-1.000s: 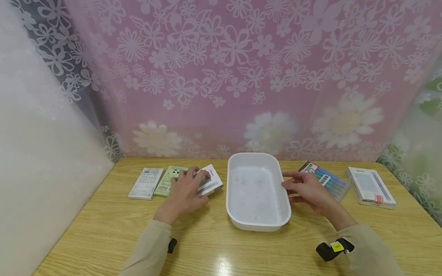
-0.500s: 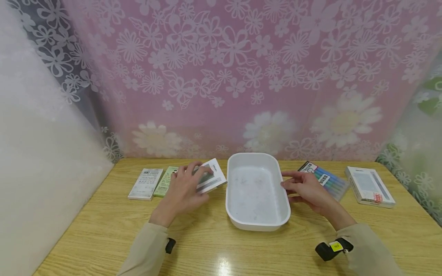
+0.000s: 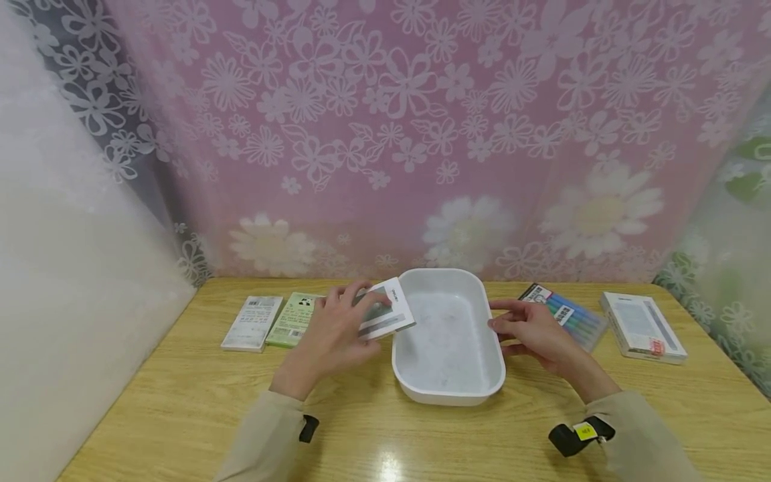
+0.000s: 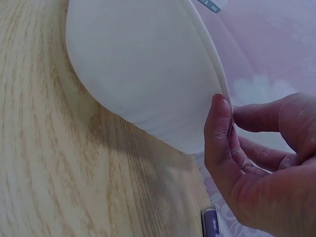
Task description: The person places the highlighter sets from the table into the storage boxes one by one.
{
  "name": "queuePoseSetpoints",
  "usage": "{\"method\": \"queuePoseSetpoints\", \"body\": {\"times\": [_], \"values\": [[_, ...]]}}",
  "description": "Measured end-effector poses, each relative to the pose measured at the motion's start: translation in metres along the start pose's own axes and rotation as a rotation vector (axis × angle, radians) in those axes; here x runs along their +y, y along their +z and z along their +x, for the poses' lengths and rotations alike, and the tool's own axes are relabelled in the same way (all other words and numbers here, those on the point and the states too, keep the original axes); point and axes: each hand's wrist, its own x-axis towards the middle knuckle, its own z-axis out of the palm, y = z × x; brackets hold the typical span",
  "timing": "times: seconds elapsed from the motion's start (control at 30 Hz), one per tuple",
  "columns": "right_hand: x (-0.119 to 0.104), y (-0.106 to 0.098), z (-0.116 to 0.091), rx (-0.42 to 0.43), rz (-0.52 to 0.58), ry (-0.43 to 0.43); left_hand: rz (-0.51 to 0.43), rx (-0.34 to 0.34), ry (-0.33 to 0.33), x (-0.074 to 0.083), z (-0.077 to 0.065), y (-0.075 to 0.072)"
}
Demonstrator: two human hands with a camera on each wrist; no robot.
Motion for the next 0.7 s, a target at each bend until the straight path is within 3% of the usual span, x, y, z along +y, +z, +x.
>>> {"method": "queuePoseSetpoints", "body": {"times": [0.33,0.7], "values": [[0.001,-0.003,0.000,-0.052,0.097,0.036,-0.033,-0.015,0.068,0.017,0.005,0.002],[0.001,-0.007,0.005,-0.090,0.200,0.076,-0.066,-0.130,0.138,0.042,0.022,0.002]]}}
